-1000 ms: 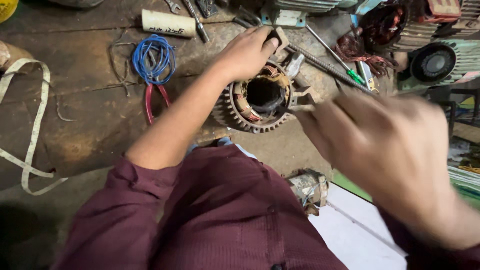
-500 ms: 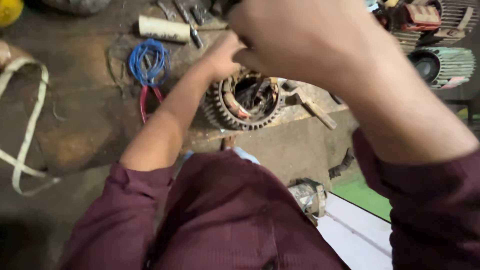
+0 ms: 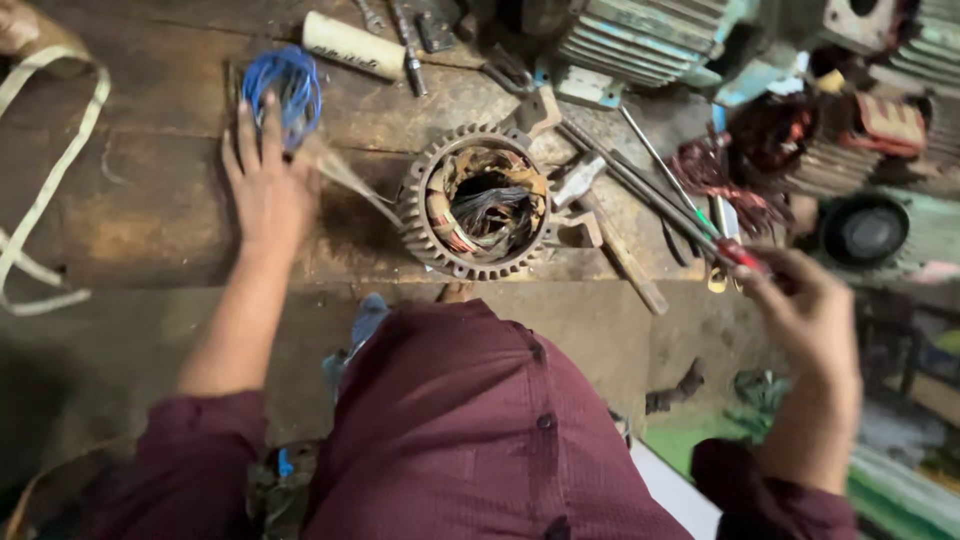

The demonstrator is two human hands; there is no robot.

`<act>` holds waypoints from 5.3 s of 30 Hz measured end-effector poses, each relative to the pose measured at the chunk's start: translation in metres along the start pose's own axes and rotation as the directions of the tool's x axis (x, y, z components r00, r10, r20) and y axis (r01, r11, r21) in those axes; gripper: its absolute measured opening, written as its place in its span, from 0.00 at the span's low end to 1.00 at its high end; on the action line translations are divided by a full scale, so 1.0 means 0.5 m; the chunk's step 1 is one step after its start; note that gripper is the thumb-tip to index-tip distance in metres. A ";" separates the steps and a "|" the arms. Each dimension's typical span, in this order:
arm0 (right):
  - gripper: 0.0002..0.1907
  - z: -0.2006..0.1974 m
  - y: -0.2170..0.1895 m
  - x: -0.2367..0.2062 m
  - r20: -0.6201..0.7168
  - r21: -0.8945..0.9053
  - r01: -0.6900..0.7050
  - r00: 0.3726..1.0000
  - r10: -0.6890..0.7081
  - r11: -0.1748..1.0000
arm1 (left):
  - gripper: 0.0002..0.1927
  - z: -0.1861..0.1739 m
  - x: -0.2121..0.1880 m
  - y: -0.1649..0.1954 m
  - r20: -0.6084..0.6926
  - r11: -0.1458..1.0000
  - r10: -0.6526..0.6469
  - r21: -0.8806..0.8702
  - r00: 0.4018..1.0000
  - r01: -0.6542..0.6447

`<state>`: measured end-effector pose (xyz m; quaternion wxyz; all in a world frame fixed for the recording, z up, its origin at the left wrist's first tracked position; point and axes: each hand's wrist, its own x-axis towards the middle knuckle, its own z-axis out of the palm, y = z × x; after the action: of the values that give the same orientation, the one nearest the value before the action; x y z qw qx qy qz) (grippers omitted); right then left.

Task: The person works on an electric motor stator at a cluttered workbench. They use pliers to pull copper windings from the stator, then use a hammer and metal rod to strike the stator housing. The person continues to remove and adjust the windings with pliers and a screwdriver.

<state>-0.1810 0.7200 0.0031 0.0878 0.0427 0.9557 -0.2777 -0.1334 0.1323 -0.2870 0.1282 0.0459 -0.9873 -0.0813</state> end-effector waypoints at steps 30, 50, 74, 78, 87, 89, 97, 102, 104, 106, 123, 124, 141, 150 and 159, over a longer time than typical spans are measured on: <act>0.25 0.473 -0.322 0.343 0.302 0.932 -0.121 0.781 -0.546 0.342 | 0.18 -0.292 0.073 0.424 0.142 0.114 -0.520 -0.966 0.842 0.234; 0.26 0.413 -0.199 0.017 -0.484 0.778 0.566 0.817 -0.314 0.272 | 0.09 -0.316 -0.039 0.411 -0.181 0.330 0.032 -0.926 0.983 -0.182; 0.19 0.535 -0.411 -0.220 -0.305 -0.322 0.816 0.390 -0.869 0.480 | 0.18 -0.322 0.125 0.195 0.093 0.465 0.331 -0.882 0.939 -0.076; 0.10 0.540 -0.494 -0.200 -0.019 -0.391 0.890 0.248 -0.969 0.236 | 0.09 -0.243 0.053 0.078 0.027 0.154 0.135 -0.988 0.990 0.006; 0.08 0.549 -0.539 -0.061 0.244 -0.048 0.970 -0.220 -0.944 -0.238 | 0.11 -0.135 -0.103 0.058 -0.011 -0.006 -0.373 -1.000 0.928 -0.015; 0.08 0.540 -0.520 -0.060 0.211 -0.083 0.968 -0.216 -0.953 -0.238 | 0.11 -0.137 -0.088 0.072 -0.051 0.029 -0.347 -0.999 0.937 -0.043; 0.09 0.600 -0.489 -0.108 0.064 -0.494 0.849 0.250 -0.966 0.187 | 0.08 -0.098 0.125 0.071 -0.038 0.102 0.127 -0.993 0.991 -0.051; 0.11 0.626 -0.527 -0.105 0.101 -0.532 0.786 0.427 -0.899 0.314 | 0.08 -0.081 0.189 0.078 0.005 -0.118 0.248 -0.992 0.969 0.035; 0.14 0.614 -0.539 -0.113 0.152 -0.443 0.811 0.487 -0.860 0.381 | 0.07 -0.099 0.186 0.084 0.048 -0.081 0.245 -0.994 0.968 0.070; 0.18 0.590 -0.528 -0.123 0.121 -0.280 0.857 0.478 -0.870 0.432 | 0.08 -0.134 0.172 0.077 0.100 0.019 0.237 -0.995 0.966 0.098; 0.23 0.331 0.295 0.194 -0.262 -0.505 0.320 0.828 -0.495 0.801 | 0.06 -0.360 -0.137 0.235 -0.009 0.387 -0.401 -0.908 0.916 0.161; 0.23 0.337 0.303 0.206 -0.234 -0.500 0.301 0.856 -0.461 0.812 | 0.05 -0.362 -0.144 0.256 -0.085 0.458 -0.395 -0.882 0.915 0.116; 0.13 0.153 0.308 0.103 -0.180 -0.544 0.395 0.807 -0.562 0.740 | 0.06 -0.385 -0.231 0.452 -0.174 0.615 -0.465 -0.769 0.868 0.175; 0.19 0.064 0.367 -0.110 -0.028 -0.150 0.063 0.997 -0.067 0.987 | 0.06 -0.361 -0.106 0.593 -0.245 0.848 0.051 -0.501 0.968 -0.171; 0.20 0.095 0.366 -0.127 0.046 -0.157 0.054 0.998 -0.047 0.986 | 0.07 -0.362 -0.048 0.612 -0.271 0.872 0.229 -0.370 0.935 -0.321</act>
<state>-0.0880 0.8463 -0.1200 0.1042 0.0055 0.9734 -0.2040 -0.0843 0.4088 -0.0676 0.2530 -0.1151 -0.9245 -0.2608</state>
